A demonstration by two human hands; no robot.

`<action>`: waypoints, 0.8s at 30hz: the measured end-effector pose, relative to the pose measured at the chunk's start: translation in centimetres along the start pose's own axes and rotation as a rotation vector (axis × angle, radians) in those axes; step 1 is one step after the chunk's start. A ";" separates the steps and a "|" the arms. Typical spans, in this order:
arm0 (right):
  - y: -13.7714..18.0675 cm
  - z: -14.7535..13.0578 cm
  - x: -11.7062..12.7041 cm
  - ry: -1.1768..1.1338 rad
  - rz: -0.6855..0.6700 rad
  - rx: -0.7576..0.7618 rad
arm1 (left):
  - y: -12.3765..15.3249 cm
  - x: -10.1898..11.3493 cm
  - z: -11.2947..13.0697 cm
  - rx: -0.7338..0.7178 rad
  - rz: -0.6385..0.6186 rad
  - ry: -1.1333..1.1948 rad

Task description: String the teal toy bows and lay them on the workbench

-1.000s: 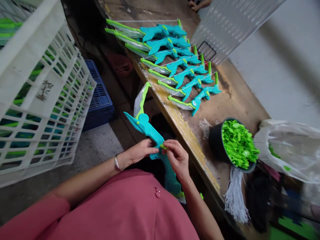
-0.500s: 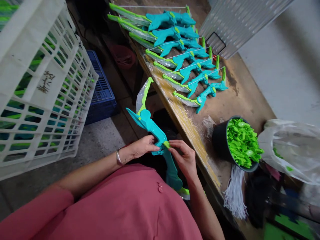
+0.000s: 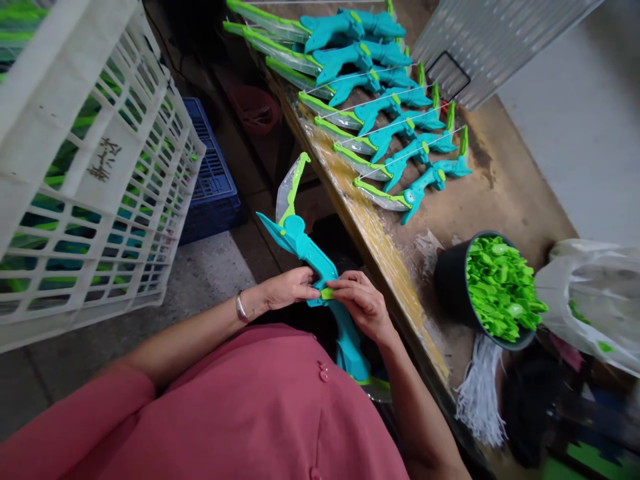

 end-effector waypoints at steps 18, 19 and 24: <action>0.5 0.4 0.0 0.031 0.032 0.001 | 0.0 -0.4 0.0 -0.072 0.089 -0.191; 0.5 0.4 0.1 0.055 0.061 -0.008 | 0.0 -0.4 0.0 -0.073 0.094 -0.199; 0.5 -0.4 0.2 0.184 0.068 0.012 | 0.0 -0.4 -0.1 -0.058 0.113 -0.248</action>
Point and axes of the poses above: each hand's wrist, its own y-axis away from the middle knuckle, its own x-axis out of the back of the hand, z = x × y, the point moved 4 cm from there along -y, towards the middle knuckle, and after that the axes turned 10 degrees about z, right-handed, at the moved point
